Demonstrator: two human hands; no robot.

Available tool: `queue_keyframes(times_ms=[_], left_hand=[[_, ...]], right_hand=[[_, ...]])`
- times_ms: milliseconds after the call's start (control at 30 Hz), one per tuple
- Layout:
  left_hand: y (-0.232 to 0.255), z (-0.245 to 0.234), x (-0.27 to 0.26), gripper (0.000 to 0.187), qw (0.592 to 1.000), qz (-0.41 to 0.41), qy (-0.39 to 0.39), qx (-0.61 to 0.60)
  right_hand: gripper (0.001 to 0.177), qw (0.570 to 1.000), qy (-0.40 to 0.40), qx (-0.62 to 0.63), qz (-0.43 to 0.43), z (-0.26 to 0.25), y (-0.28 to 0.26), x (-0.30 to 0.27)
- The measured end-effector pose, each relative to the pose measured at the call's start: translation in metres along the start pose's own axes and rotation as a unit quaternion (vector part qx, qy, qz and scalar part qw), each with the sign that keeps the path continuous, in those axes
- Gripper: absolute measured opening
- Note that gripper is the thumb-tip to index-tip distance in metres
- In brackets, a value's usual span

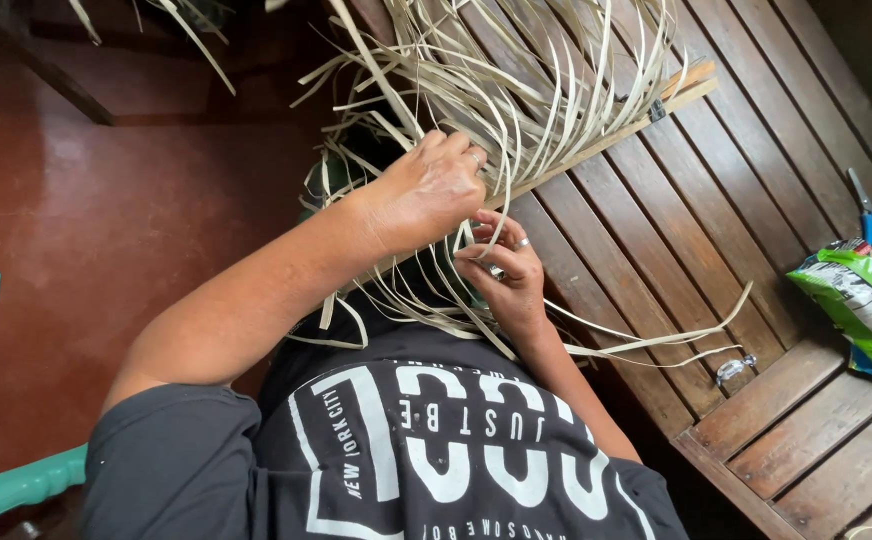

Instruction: Weaving dried leaf strips together to create a craft item like a mat or basket.

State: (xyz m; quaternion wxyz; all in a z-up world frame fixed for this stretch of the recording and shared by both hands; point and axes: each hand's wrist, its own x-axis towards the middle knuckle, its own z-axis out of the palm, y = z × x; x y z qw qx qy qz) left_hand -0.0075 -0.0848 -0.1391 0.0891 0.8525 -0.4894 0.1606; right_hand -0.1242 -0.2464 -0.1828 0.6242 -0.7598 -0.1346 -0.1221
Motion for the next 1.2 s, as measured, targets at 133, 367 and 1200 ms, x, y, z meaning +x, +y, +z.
queue_keyframes(times_ms=[133, 367, 1200], left_hand=[[0.009, -0.011, -0.001, 0.027, 0.994, -0.044, -0.089, -0.036], [0.019, -0.009, -0.005, 0.015, 0.979, -0.139, -0.117, -0.092], [0.03, -0.006, -0.016, 0.01, 0.977, -0.185, -0.046, -0.092]], right_hand=[[0.015, 1.0, 0.007, -0.008, -0.003, 0.003, 0.006, -0.001], [0.008, 0.974, 0.08, 0.206, 0.036, -0.026, -0.012, 0.013], [0.015, 0.886, 0.114, 0.402, 0.2, -0.064, 0.007, 0.038]])
